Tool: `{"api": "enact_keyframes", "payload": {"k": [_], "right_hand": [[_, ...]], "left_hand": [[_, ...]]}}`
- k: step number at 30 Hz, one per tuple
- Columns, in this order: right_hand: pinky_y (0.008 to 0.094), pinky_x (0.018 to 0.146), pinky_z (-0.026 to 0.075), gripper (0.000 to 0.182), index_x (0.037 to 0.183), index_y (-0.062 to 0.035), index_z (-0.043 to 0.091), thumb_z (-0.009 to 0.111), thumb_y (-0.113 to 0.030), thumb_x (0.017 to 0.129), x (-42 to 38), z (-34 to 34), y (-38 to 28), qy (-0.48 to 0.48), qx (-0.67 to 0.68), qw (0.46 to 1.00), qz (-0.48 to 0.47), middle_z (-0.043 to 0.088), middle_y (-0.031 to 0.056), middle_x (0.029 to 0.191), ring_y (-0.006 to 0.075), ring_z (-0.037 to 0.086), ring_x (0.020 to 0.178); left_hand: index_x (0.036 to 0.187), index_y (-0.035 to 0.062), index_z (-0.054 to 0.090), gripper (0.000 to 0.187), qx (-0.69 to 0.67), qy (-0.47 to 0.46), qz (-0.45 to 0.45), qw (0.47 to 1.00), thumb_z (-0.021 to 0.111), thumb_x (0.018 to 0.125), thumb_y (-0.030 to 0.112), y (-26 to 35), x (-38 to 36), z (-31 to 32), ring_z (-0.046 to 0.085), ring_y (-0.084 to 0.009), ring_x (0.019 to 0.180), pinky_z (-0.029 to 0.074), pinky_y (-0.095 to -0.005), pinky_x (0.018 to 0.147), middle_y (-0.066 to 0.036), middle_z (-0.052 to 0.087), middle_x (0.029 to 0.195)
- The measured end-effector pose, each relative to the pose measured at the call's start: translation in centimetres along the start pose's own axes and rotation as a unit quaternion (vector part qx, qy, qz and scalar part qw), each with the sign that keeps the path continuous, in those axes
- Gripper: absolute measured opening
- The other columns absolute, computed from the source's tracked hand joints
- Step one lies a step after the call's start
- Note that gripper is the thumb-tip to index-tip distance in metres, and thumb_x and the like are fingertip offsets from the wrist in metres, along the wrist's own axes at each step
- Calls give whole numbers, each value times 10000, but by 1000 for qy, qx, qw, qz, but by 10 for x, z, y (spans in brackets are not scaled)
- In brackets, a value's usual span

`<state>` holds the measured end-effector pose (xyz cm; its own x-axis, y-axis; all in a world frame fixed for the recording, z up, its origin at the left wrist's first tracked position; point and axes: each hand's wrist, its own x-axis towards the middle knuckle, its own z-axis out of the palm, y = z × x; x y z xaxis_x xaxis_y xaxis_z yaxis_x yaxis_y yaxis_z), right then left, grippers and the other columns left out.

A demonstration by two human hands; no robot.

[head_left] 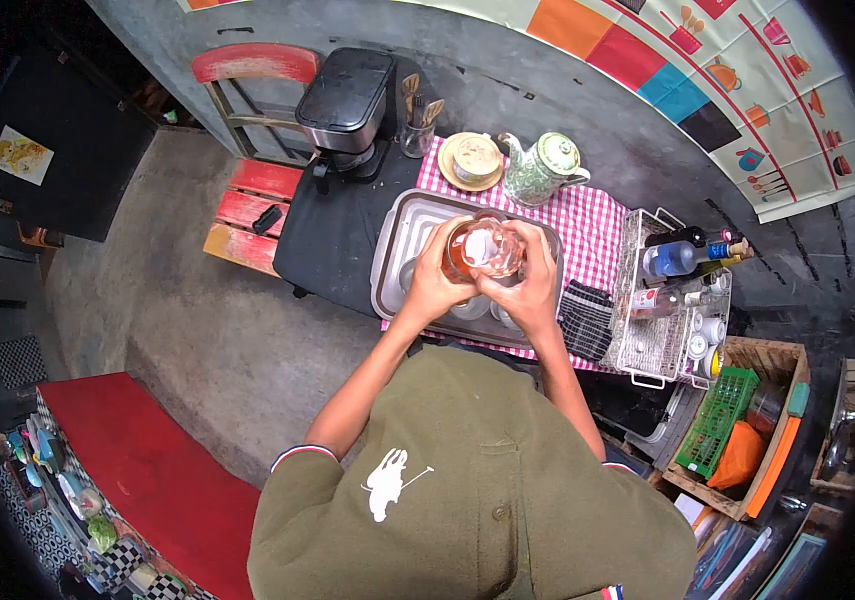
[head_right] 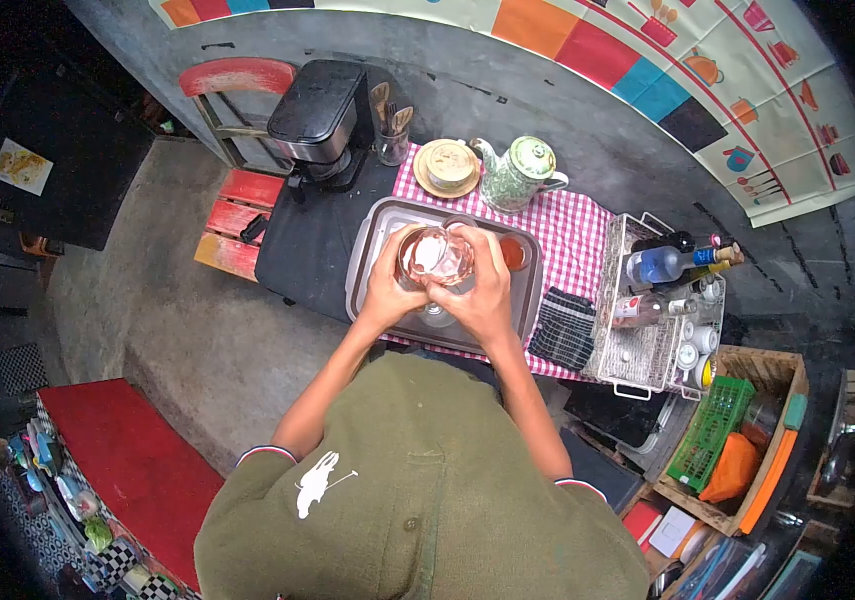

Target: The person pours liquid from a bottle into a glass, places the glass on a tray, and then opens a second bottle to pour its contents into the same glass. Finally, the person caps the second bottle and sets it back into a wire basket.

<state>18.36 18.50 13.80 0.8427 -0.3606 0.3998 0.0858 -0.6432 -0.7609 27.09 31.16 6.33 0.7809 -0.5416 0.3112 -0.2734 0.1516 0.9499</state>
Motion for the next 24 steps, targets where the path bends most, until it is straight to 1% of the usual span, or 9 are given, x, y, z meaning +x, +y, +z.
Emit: {"api": "enact_keyframes", "payload": {"k": [7,10,13,19,21,24], "right_hand": [[367,897,512,634,1215,-31,543,776,-90,628,2,1,0,1,-11,1000,-6,576,138,1136,269,622,1053],[367,891,517,629,1210,-29,546,775,-86,627,2,2,2,-4,31,999,20,573,136,1138,267,623,1048],[371,891,520,628,1210,-30,548,775,-82,627,4,1,-1,-7,-1,1000,-3,571,135,1147,268,622,1051],[377,900,520,634,1222,-34,548,783,-106,638,4,2,3,-10,16,1000,10,571,138,1159,271,620,1061],[379,903,520,632,1220,-34,549,786,-114,640,6,1,2,-11,3,1000,-1,571,139,1161,270,621,1059],[378,904,519,630,1217,-33,551,789,-118,640,5,1,2,-12,4,1000,2,571,138,1161,266,621,1057]], "left_hand": [[1310,20,503,812,-15,0,-9,1000,853,587,142,2,1,-1,572,-286,1165,460,-377,999,-147,563,1220],[1313,16,501,815,-16,0,-7,1000,852,588,141,0,1,0,569,-285,1172,458,-377,1002,-147,563,1223],[1315,12,500,816,-28,2,-10,1000,849,588,138,-4,1,1,569,-288,1175,458,-378,1004,-148,563,1229],[1317,13,500,816,-6,1,-12,1000,845,587,133,0,3,0,569,-291,1175,457,-381,1005,-152,563,1235],[1318,13,500,819,-3,-1,-9,1000,846,585,129,-2,4,0,568,-290,1176,457,-383,1005,-152,563,1238],[1320,15,500,820,-15,-1,-12,1000,845,584,124,-1,4,-1,567,-289,1179,458,-384,1008,-152,562,1241]]}}
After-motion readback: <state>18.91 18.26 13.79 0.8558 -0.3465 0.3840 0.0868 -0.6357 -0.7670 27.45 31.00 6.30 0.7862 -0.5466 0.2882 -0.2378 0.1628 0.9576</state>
